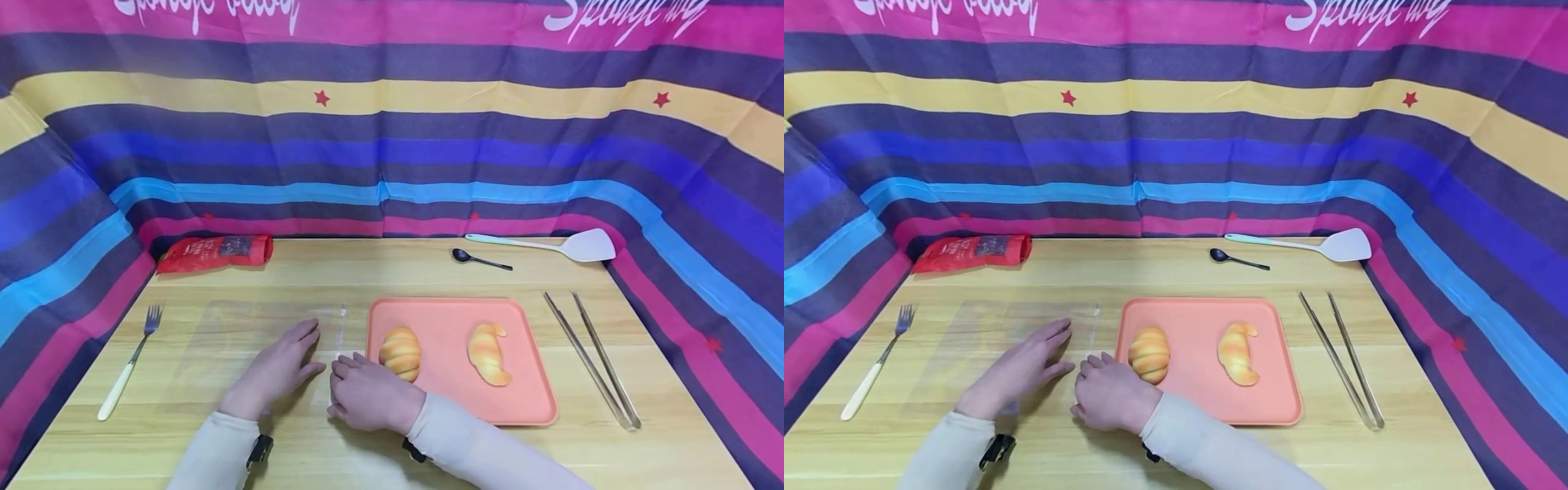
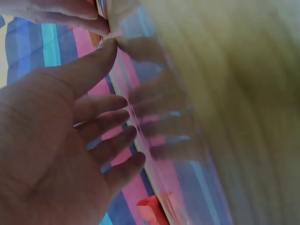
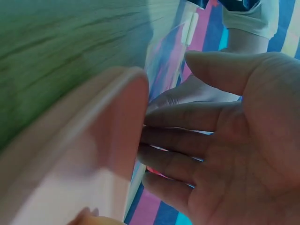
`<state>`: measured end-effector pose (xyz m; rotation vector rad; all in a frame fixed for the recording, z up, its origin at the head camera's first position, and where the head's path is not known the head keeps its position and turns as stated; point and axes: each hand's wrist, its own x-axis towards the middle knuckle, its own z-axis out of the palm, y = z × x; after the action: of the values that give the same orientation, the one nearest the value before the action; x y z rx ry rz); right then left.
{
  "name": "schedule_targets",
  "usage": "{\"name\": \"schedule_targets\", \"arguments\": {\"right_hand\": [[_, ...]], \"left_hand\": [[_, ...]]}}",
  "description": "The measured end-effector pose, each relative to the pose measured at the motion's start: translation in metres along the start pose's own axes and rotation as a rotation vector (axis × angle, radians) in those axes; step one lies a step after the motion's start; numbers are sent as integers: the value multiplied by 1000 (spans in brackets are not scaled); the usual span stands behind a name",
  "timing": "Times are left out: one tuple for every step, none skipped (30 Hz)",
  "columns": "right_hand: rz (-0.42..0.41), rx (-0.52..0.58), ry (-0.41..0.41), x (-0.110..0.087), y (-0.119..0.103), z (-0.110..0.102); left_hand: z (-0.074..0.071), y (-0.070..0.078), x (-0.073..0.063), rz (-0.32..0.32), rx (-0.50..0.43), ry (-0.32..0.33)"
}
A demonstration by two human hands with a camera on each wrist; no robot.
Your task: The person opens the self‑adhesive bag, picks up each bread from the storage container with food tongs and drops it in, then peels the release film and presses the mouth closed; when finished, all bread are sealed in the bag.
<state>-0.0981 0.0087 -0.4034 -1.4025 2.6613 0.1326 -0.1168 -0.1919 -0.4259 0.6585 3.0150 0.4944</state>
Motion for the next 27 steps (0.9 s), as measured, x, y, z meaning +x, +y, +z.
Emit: {"name": "schedule_targets", "arguments": {"right_hand": [[-2,-2,0,0,0,0],[-4,-4,2,0,0,0],[-5,-4,2,0,0,0],[-5,-5,3,0,0,-1],[-4,-5,4,0,-1,-1],[-3,-7,5,0,-1,-1],[-2,-7,7,0,-1,-1],[-1,-8,7,0,-1,-1],[0,-10,7,0,-1,-1],[1,-11,6,0,-1,-1],[2,-11,3,0,-1,-1],[4,-11,0,0,-1,-1],[4,-9,-3,0,0,0],[5,-7,-7,0,0,0],[5,-6,-11,0,0,0],[6,-6,-13,0,0,0],[8,-4,-16,0,0,0],[10,-5,-15,0,0,0],[11,-6,-16,-1,0,0],[13,-12,-16,-1,0,0],[16,-15,-15,-1,0,0],[19,-15,-17,-1,0,0],[21,-16,-21,-1,0,-1],[21,-18,-26,-2,-1,-1],[22,-18,-31,-2,-1,-1],[23,-17,-39,-2,-1,-1],[23,-14,-46,-3,-2,-2]], "left_hand": [[-1,0,0,-1,-6,-9],[-1,0,0,-2,-13,-14],[-1,-1,-1,-3,-22,-18],[-1,-1,0,-7,-31,-21],[-1,-1,0,-9,-39,-20],[-1,0,0,-13,-43,-16],[-1,0,1,-12,-41,-6],[0,0,1,-10,-35,8],[0,0,2,-2,-21,27],[0,1,4,1,0,46],[0,1,5,4,25,66],[0,2,7,4,51,84],[0,2,8,3,77,98],[-1,2,9,3,103,111],[-1,3,10,2,118,116],[-2,3,10,-3,129,118],[-3,3,10,-2,138,120],[-4,3,10,1,139,126],[-5,2,9,5,139,133],[-6,2,9,9,136,140],[-8,2,8,13,127,145],[-9,1,7,17,124,155],[-10,1,6,21,117,161],[-12,1,5,22,107,169],[-13,0,4,24,100,174],[-14,-1,4,27,94,178],[-15,-1,3,31,89,185]]}}
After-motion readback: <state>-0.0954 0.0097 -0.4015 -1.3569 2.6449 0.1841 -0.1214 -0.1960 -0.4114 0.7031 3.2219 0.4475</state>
